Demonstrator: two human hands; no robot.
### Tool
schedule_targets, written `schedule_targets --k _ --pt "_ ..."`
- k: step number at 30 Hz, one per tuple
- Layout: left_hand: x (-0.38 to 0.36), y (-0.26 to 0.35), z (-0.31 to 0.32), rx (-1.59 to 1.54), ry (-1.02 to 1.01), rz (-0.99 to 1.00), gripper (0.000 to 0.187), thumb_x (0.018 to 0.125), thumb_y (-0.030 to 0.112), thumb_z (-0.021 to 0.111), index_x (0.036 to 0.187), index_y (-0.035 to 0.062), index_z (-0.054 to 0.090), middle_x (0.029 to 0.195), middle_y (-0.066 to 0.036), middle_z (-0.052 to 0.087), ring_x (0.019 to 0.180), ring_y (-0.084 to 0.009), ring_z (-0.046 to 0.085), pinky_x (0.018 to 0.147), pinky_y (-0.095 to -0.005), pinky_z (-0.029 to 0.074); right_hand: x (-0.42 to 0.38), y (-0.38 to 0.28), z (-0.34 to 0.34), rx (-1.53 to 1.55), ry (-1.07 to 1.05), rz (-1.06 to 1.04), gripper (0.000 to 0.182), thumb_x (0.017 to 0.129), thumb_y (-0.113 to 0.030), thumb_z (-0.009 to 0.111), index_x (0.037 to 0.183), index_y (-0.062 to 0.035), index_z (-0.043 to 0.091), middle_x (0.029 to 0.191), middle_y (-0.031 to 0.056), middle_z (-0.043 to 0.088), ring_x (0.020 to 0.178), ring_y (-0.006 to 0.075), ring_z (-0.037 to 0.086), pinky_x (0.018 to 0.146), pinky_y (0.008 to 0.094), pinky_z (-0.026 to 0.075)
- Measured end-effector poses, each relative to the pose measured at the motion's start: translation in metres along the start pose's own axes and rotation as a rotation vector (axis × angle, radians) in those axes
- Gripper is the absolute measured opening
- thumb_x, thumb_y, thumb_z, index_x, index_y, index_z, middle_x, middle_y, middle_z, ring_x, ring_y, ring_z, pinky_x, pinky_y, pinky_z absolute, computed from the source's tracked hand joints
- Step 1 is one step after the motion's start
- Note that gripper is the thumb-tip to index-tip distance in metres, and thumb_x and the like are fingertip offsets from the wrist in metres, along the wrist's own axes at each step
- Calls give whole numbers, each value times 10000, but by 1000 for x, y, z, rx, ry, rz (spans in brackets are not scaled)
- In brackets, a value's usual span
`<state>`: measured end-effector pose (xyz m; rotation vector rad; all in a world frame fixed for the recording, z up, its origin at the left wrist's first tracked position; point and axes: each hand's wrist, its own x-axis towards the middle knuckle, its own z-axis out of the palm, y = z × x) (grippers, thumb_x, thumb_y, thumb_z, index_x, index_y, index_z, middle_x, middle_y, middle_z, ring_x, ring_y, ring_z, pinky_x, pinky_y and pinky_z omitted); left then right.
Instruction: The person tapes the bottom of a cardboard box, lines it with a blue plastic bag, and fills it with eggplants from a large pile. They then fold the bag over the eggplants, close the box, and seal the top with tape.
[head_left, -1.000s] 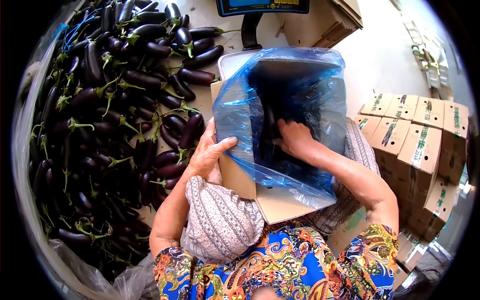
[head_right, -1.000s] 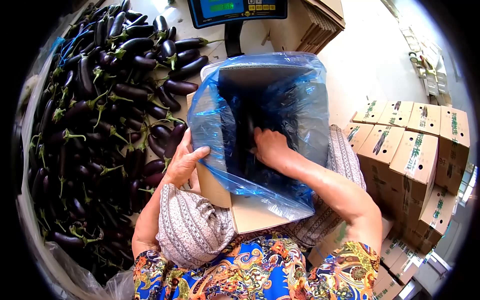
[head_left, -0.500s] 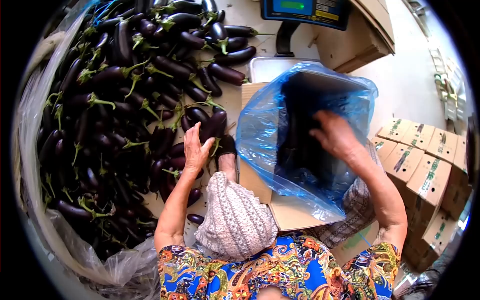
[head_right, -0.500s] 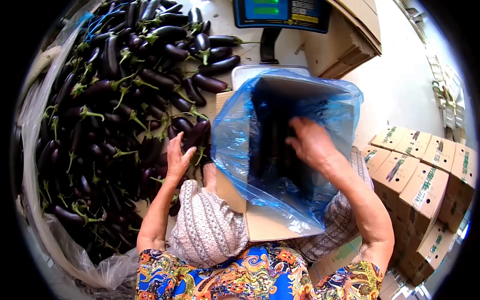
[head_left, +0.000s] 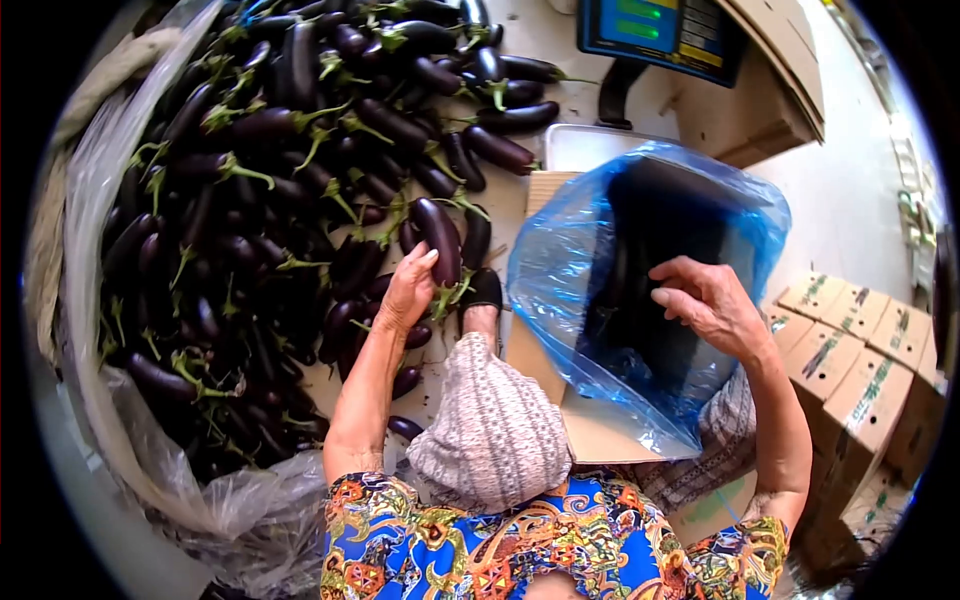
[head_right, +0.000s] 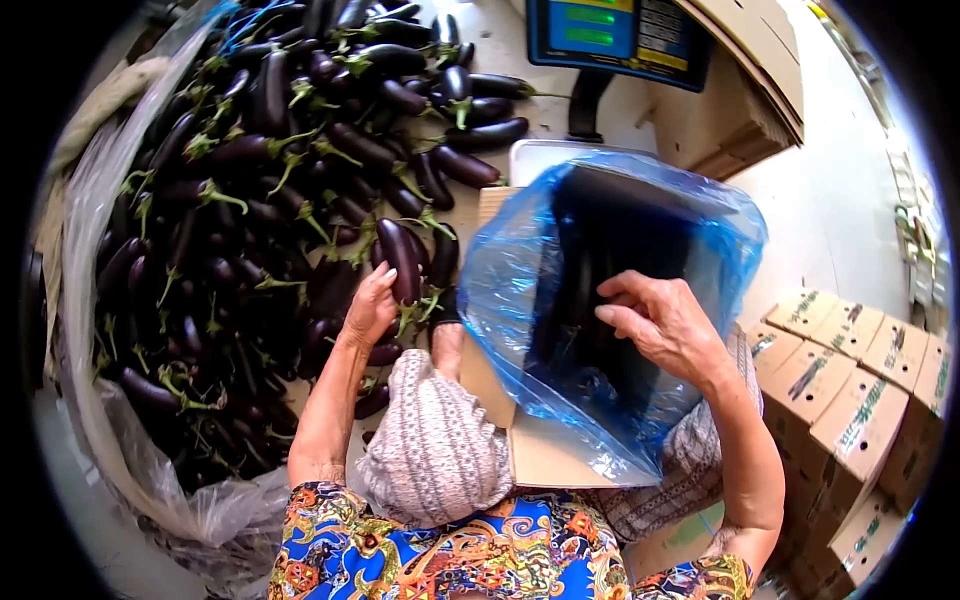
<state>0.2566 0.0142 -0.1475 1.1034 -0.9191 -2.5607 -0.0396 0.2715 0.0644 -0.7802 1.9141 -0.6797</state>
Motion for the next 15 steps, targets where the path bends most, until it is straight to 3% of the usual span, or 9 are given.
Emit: schedule_targets --k 2,3,7,11,15 --pt "-7 12 11 8 -68 88 431 976 185 529 1352 -12 455 1194 -120 619 1060 -179 610 933 -290 477 2 -2 4 -61 -8 -63 293 918 -202 641 1085 39 628 827 151 685 713 198 658 661 301 536" --pt "-9 17 9 16 -53 90 487 968 189 540 1385 -31 416 1204 -133 613 1049 -189 609 922 -289 477 2 -4 5 -85 -3 -99 291 918 -196 641 1086 40 626 831 153 686 717 199 656 663 301 535" --pt "-6 22 -37 231 210 229 512 976 185 522 1413 -43 385 1156 -130 634 997 -196 632 918 -315 491 -8 -3 5 -108 38 -95 272 916 -164 634 1084 49 615 854 158 687 716 205 641 680 302 526" --pt "-24 27 -90 417 604 275 661 921 172 636 1465 -44 329 1151 -98 623 972 -151 572 904 -292 452 -13 10 1 -170 47 -5 277 904 -136 643 1103 54 608 865 157 684 724 208 632 692 307 517" --pt "-42 22 -147 790 919 516 477 909 87 581 1367 -17 499 1270 -167 602 1187 -266 574 1019 -360 431 -9 15 11 -216 2 24 300 903 -143 647 1120 59 598 917 181 683 739 236 635 693 319 515"
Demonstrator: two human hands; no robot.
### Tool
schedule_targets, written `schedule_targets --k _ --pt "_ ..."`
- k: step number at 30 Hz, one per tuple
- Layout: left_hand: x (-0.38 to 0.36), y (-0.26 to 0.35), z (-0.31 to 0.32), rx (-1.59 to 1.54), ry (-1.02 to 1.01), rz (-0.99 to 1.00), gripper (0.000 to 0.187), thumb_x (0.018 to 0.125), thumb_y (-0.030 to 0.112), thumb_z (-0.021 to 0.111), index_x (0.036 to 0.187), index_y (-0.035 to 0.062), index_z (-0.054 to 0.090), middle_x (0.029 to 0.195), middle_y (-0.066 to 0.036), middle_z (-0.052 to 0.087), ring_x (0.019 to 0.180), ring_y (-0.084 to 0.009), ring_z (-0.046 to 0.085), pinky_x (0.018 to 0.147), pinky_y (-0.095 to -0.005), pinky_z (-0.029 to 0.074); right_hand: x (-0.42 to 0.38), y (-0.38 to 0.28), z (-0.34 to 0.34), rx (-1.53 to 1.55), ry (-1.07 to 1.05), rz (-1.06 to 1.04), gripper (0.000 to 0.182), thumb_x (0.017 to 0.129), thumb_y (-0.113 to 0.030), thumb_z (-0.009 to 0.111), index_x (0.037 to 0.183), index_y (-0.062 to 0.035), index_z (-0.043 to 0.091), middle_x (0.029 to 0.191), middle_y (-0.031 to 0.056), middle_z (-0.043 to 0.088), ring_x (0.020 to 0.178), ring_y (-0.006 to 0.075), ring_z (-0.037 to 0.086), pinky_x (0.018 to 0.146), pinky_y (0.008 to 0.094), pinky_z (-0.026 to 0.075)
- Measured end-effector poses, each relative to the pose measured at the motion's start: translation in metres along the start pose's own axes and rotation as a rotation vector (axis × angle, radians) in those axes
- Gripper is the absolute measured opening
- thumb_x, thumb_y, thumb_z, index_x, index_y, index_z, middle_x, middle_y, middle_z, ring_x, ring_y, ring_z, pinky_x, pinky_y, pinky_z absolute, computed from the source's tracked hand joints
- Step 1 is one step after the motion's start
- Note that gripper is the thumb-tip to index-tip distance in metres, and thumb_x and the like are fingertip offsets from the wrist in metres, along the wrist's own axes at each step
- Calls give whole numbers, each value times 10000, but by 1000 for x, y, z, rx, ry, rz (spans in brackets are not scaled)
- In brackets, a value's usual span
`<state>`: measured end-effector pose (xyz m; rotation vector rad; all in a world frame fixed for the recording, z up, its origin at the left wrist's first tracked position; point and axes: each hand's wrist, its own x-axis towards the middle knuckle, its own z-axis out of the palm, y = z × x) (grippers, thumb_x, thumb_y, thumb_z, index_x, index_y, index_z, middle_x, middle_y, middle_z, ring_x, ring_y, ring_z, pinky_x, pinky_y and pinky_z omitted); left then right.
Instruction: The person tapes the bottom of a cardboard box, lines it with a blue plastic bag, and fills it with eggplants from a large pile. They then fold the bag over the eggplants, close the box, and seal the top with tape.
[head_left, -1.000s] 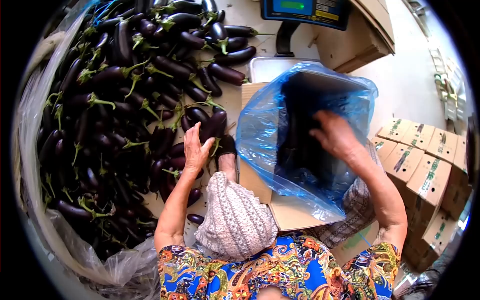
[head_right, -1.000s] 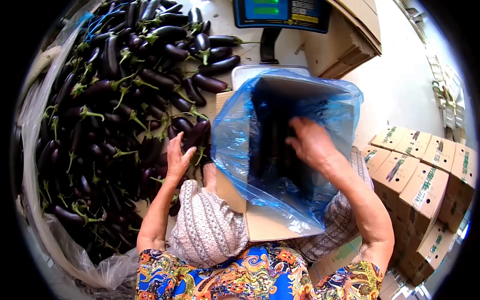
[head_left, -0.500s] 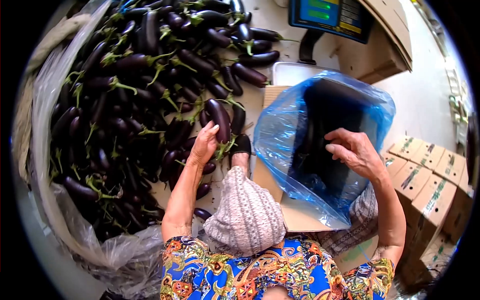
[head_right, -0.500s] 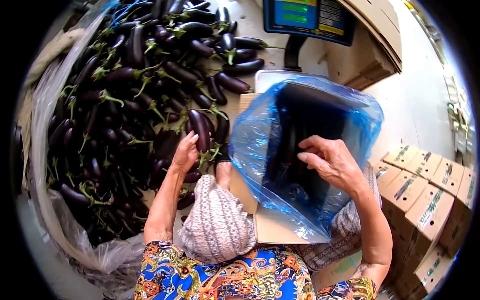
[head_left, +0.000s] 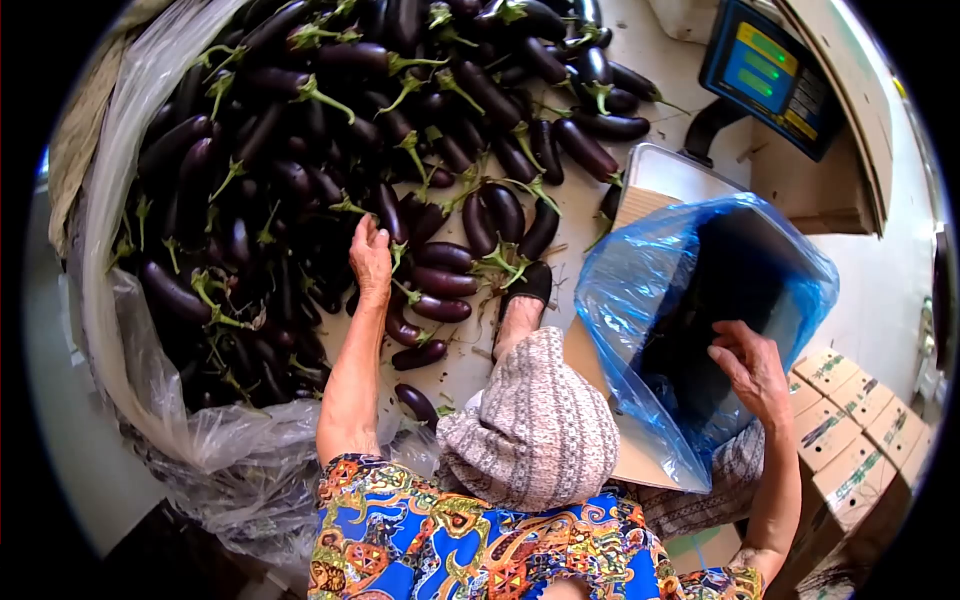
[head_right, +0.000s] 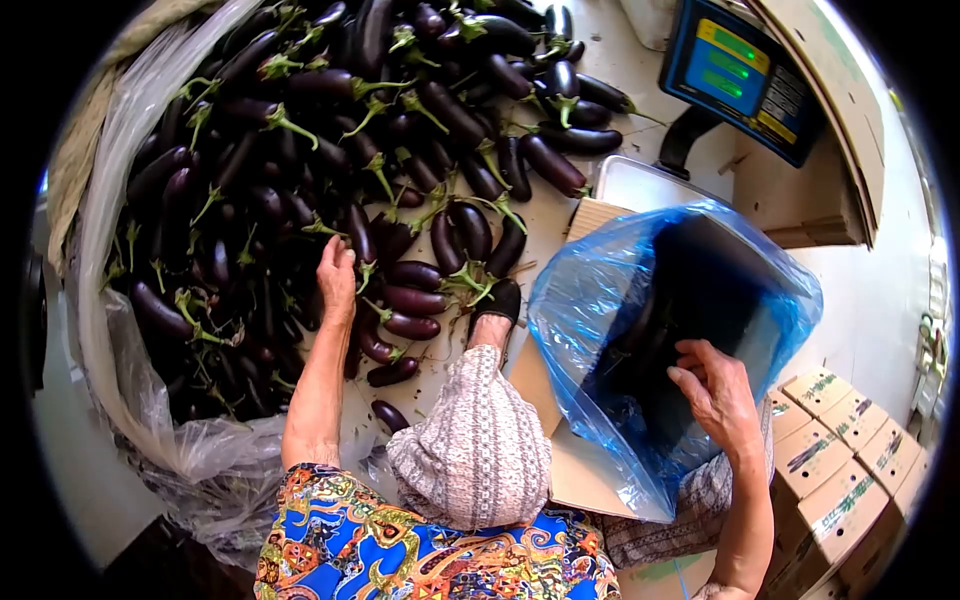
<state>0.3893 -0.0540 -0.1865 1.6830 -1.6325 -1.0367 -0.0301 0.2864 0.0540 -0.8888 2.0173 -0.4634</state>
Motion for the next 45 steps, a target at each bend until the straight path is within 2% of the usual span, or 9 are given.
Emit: schedule_targets --k 11,19,25,26,29,33,38,42,45 --pt "-55 -19 -48 398 86 166 237 864 57 606 1094 42 660 1014 -141 664 946 -299 634 849 -372 506 15 8 16 3 -101 42 313 917 -178 618 1142 39 604 992 204 681 852 287 662 795 364 536" --pt "-39 -74 -73 441 -162 -87 663 733 87 610 1382 73 476 1418 -157 475 1301 -360 423 1089 -443 349 12 26 15 -38 -82 86 329 921 -194 614 1165 26 600 999 197 681 873 285 662 836 370 525" --pt "-46 -77 -86 651 -323 -53 753 701 237 749 1390 90 484 1322 -161 546 1272 -371 465 1053 -443 381 18 26 21 24 -139 126 333 912 -159 629 1187 26 593 994 170 683 892 242 654 813 333 517" --pt "-49 -81 -84 622 -232 113 592 774 263 748 1289 43 558 1188 -141 616 1120 -320 577 959 -406 459 17 24 20 34 -151 126 340 912 -157 632 1195 26 589 998 163 681 891 231 649 804 326 515" --pt "-49 -62 -93 -345 -425 -584 452 861 314 713 1185 18 605 1093 -125 663 973 -241 646 862 -365 523 15 26 16 115 -138 145 367 915 -173 638 1218 24 577 1006 138 673 874 202 632 776 311 508" --pt "-62 -37 -92 -822 -413 -748 446 935 361 626 1178 -11 581 1047 -141 674 898 -228 664 794 -376 572 18 31 13 147 -107 164 396 922 -207 637 1244 13 565 1012 103 662 847 170 609 736 286 493" --pt "-68 4 -66 -902 -434 -553 465 919 296 619 1240 -31 536 1103 -169 657 979 -270 651 908 -407 531 16 13 7 260 -181 181 421 925 -229 644 1271 -8 550 1030 82 662 855 139 620 727 258 493" --pt "-64 149 -31 -881 -706 -156 589 856 260 617 1336 -28 432 1270 -175 560 1053 -214 619 908 -331 527 1 -40 -18 407 75 42 303 955 -195 631 1206 -26 614 986 57 671 851 130 631 726 264 506" --pt "-76 266 4 -697 -806 106 816 813 376 650 1431 -54 334 1305 -170 548 1061 -192 612 955 -314 493 -12 -83 -33 530 153 -101 482 922 -150 674 1365 -76 501 1232 90 591 1079 165 581 927 293 479"
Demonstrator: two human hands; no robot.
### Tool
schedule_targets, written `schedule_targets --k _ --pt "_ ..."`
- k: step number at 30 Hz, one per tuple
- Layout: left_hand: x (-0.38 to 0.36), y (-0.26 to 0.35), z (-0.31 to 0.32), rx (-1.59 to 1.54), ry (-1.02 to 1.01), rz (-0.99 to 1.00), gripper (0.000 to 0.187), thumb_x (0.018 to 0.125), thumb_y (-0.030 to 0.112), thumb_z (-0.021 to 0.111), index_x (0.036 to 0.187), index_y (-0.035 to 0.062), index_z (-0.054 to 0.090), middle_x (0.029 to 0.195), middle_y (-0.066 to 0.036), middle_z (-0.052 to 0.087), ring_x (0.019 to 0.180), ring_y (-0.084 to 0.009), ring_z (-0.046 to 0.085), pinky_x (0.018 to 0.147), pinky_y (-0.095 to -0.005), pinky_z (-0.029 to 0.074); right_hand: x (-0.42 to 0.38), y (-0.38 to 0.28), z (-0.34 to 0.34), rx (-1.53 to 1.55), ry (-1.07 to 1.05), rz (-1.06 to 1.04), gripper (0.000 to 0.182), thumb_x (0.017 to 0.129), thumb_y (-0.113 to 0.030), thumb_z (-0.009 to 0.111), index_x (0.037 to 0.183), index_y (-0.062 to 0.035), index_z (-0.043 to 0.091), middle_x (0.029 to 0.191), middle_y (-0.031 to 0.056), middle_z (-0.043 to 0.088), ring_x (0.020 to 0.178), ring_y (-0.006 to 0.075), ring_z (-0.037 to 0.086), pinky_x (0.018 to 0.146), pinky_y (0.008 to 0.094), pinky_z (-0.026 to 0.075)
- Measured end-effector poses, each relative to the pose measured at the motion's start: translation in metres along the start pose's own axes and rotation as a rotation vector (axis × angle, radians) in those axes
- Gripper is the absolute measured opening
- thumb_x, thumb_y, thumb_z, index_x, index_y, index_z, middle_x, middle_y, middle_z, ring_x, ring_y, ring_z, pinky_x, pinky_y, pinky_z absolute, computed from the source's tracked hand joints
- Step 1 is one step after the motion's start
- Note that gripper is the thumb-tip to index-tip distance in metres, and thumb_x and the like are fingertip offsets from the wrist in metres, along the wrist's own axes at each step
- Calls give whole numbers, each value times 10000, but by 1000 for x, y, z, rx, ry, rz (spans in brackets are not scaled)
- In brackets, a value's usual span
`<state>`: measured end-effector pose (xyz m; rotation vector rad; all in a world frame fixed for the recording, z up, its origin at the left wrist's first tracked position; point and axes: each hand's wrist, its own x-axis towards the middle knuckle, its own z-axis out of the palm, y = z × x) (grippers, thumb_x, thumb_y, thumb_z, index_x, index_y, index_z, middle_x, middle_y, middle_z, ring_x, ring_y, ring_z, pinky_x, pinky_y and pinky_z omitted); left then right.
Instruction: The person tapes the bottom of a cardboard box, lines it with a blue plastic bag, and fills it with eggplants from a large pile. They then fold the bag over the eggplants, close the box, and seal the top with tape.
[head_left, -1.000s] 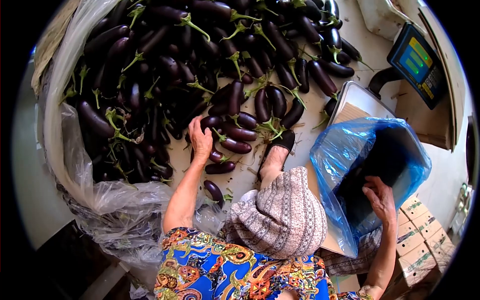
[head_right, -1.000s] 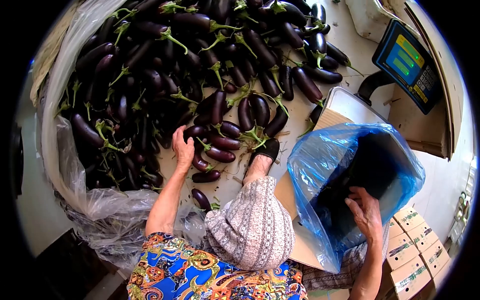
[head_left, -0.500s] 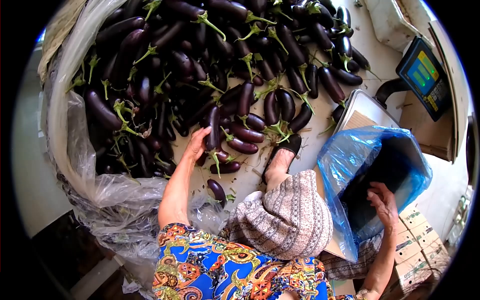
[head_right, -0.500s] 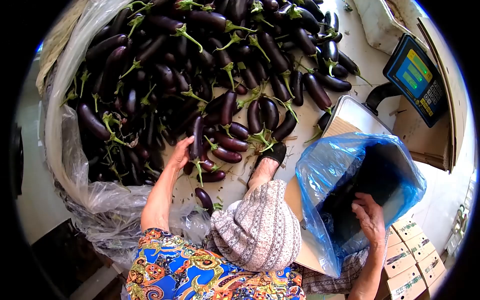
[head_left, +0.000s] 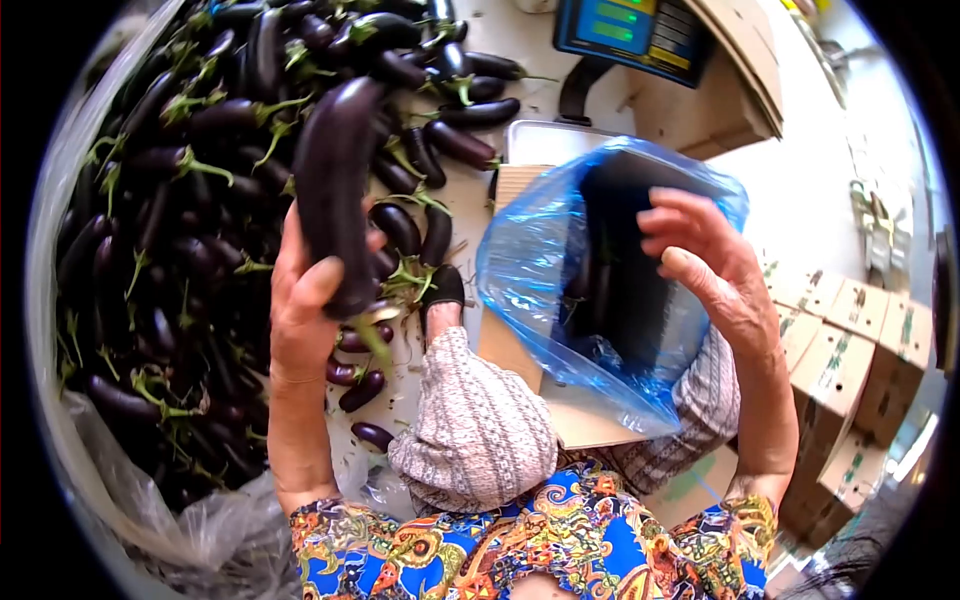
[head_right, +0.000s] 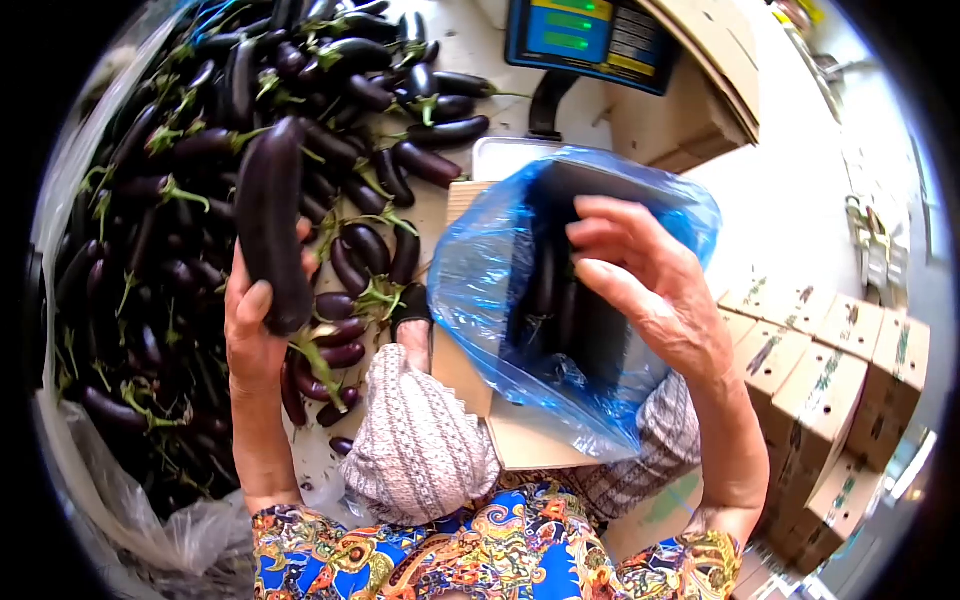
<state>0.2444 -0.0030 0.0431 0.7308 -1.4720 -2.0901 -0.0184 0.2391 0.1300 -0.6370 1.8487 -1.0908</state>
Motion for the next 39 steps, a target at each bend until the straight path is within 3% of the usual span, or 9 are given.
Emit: schedule_targets --k 4,8,10,14,18,26,30,34,39 --pt "37 34 111 174 -479 257 912 774 241 736 1503 3 243 1398 -168 438 1219 -273 501 999 -390 458 -4 -40 31 176 59 -329 935 793 -348 811 1506 -77 269 1402 168 438 1249 251 484 1044 390 414" --pt "44 38 160 170 -766 439 807 780 84 755 1460 -21 333 1430 -205 413 1229 -304 521 897 -359 532 -10 -51 4 214 365 -80 520 860 -327 729 1213 -17 507 962 75 627 850 149 620 773 292 515" --pt "57 39 130 203 -831 357 556 834 -12 634 1378 12 520 1042 -129 703 970 -198 670 845 -323 545 -23 -46 -17 170 305 95 479 859 -305 712 1195 -21 523 885 63 619 749 137 617 668 268 516" --pt "57 -24 62 106 -200 -61 345 969 135 543 1294 28 588 1000 -57 701 883 -109 652 801 -250 518 -31 11 -14 178 146 287 578 828 -263 743 1283 -12 488 951 92 625 736 140 614 666 278 515" --pt "59 -144 -4 109 78 -362 308 949 153 598 1229 25 589 1040 -62 688 872 -112 655 758 -258 531 4 93 -4 -28 127 403 643 814 -272 748 1305 35 471 1135 169 619 1077 254 586 949 322 445" --pt "140 -265 23 939 180 67 544 816 207 694 1287 1 515 1075 -214 668 958 -303 666 843 -383 535 71 274 19 -1035 441 -22 735 841 -272 693 1390 76 349 1241 310 550 1154 441 539 992 422 448" --pt "207 -306 49 277 536 -641 677 820 327 756 1284 -86 484 1076 -159 660 960 -282 647 815 -415 545 67 219 19 -1327 237 -7 625 840 -282 692 1317 51 463 1141 270 596 1052 400 591 942 442 485" --pt "240 -384 40 -442 565 -446 312 769 124 808 941 -47 612 862 -88 661 705 -228 647 677 -352 557 76 249 -8 -1439 35 -26 447 836 -276 681 1149 30 593 1103 225 618 994 379 610 895 446 510" --pt "196 -260 51 335 468 168 603 768 125 808 1243 -14 464 1107 -94 577 931 -207 593 849 -320 495 82 228 -9 -1361 -48 71 343 864 -226 636 1113 8 622 1082 215 627 973 371 626 835 451 533"
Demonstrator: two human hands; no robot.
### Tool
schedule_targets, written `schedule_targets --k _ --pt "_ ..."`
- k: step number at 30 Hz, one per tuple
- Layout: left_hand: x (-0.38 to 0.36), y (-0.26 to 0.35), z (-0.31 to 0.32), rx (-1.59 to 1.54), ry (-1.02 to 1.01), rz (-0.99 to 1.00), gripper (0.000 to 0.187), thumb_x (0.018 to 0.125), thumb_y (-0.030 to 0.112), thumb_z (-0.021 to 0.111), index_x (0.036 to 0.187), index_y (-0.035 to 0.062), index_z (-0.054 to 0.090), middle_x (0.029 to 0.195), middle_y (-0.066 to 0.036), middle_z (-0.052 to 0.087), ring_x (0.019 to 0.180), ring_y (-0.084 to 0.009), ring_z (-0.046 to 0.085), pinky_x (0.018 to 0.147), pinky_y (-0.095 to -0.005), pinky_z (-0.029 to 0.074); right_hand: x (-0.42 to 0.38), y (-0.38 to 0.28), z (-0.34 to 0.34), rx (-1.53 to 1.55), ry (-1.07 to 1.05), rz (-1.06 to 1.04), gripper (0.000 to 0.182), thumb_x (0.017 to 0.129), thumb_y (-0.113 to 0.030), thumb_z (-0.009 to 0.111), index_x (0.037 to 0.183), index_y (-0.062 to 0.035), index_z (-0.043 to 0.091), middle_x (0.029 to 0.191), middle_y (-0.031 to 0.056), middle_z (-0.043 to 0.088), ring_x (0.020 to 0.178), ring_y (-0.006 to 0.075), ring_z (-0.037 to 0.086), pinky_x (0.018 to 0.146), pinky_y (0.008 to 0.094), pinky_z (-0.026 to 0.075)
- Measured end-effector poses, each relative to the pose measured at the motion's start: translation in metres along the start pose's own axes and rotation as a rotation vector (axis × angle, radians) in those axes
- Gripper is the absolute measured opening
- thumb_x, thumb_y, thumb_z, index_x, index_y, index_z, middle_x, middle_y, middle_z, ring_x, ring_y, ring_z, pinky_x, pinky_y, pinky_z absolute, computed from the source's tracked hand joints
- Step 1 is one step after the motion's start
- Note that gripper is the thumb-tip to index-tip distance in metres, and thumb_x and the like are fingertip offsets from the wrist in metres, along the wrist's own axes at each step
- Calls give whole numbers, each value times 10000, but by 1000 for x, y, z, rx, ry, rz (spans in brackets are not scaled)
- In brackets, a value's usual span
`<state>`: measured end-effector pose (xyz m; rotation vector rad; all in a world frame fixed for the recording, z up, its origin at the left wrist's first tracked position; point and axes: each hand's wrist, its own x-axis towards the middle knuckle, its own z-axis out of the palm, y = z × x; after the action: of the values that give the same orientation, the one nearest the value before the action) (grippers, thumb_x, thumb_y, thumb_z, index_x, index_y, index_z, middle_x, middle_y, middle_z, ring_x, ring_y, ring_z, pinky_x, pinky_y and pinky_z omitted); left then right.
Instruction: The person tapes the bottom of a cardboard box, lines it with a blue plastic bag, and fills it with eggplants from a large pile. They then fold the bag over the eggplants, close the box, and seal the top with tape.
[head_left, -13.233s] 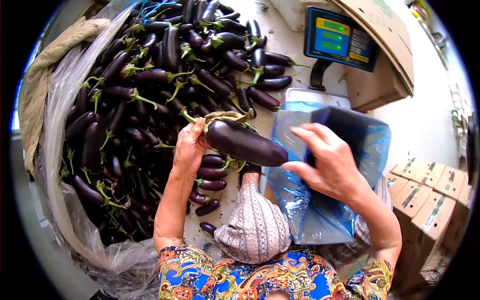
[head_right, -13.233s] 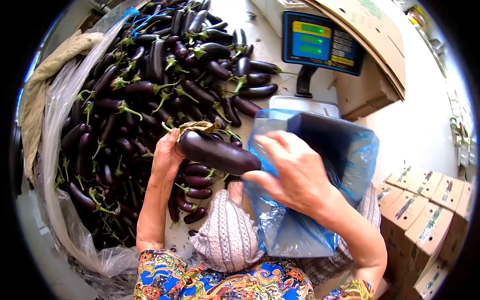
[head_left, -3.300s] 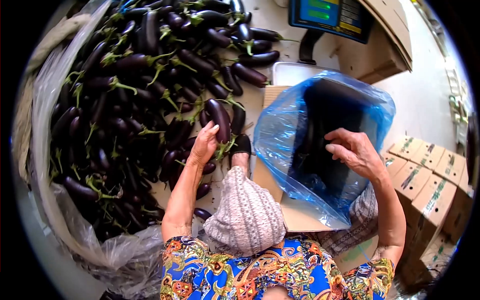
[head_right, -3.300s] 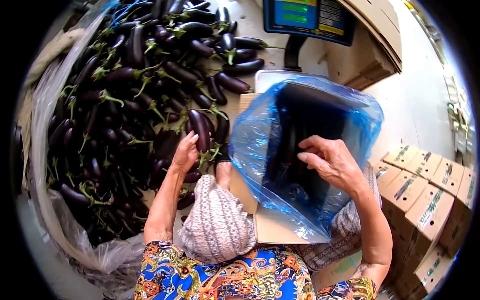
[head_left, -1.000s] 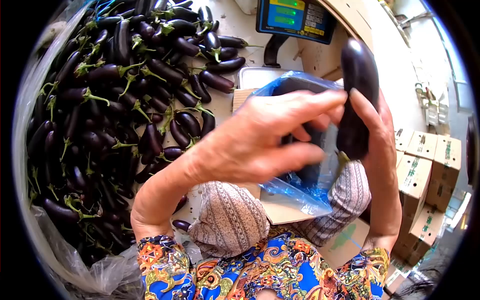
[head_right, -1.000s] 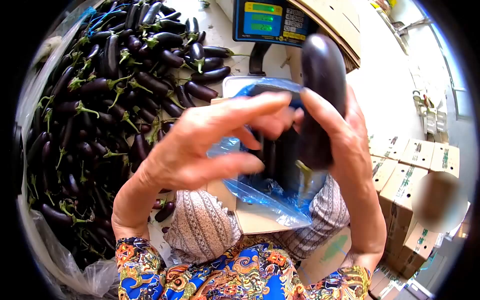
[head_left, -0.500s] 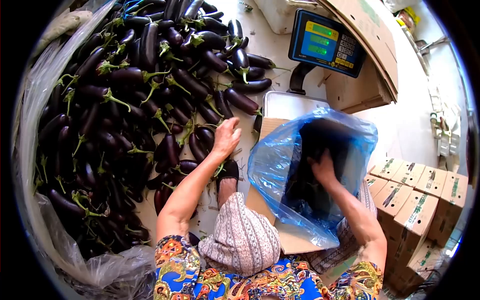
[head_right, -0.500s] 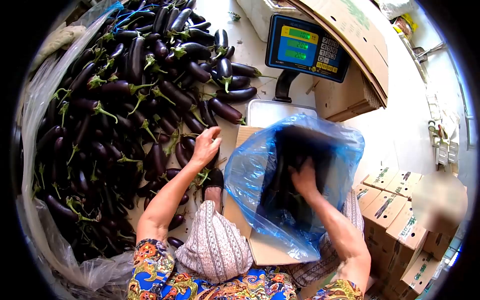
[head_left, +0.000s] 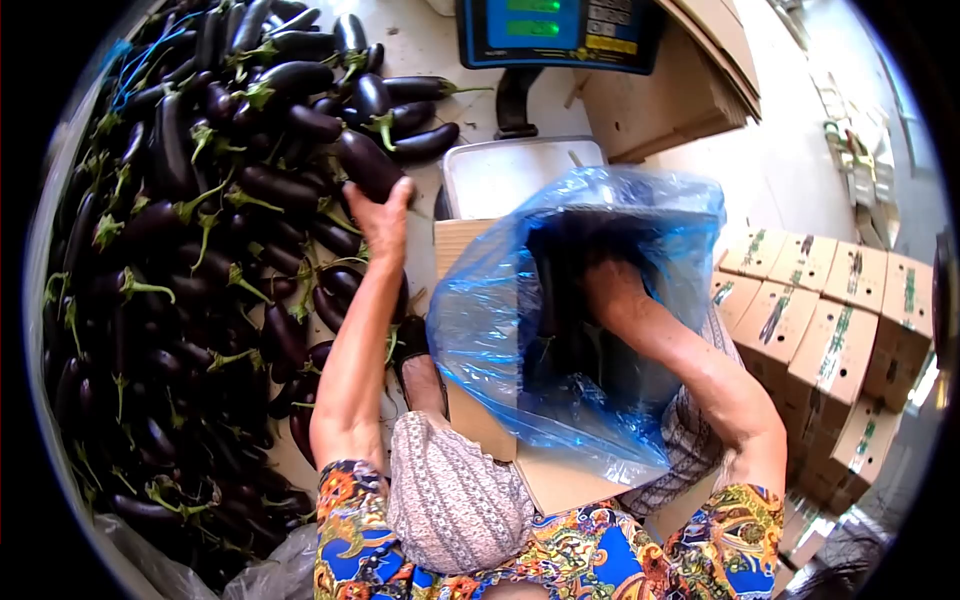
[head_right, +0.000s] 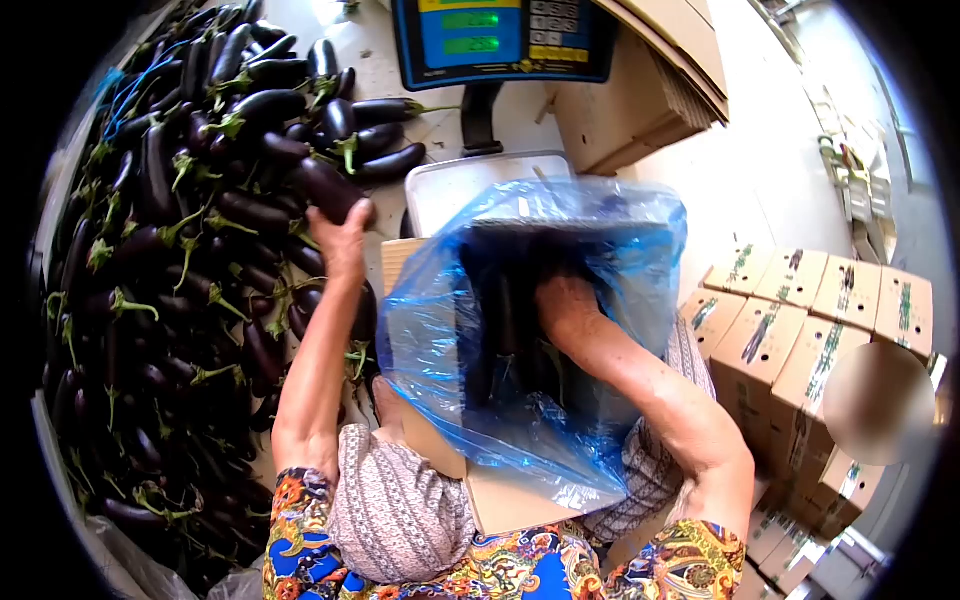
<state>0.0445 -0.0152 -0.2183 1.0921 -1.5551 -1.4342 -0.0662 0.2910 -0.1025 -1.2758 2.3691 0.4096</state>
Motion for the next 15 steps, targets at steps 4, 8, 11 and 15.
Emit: schedule_targets --k 4,8,11,15 --pt "2 143 -52 8 -71 239 655 799 136 783 1303 -15 393 1141 -99 577 974 -208 589 906 -333 476 -33 -18 -81 331 -90 10 290 869 -125 603 1100 45 643 1077 231 632 913 388 648 826 451 532" --pt "-45 245 -92 7 -400 139 623 899 229 672 1393 -18 382 1233 -127 591 1095 -216 599 963 -332 475 -65 -32 -145 1201 93 -134 527 893 -227 692 1313 36 512 1204 210 616 1012 286 656 869 367 533" --pt "-95 271 -68 -161 -802 -28 985 685 124 878 1466 9 289 1288 -151 553 1146 -253 591 984 -363 471 -90 -50 -187 1421 217 -195 794 844 -317 762 1456 -23 350 1295 171 549 1152 248 571 950 398 496" --pt "-141 262 -27 -20 -1013 396 1034 720 251 865 1476 -50 227 1241 -251 575 1147 -349 598 996 -389 470 -107 -56 -197 1260 292 141 747 814 -345 775 1378 -16 411 1145 174 626 1048 246 630 941 358 488"
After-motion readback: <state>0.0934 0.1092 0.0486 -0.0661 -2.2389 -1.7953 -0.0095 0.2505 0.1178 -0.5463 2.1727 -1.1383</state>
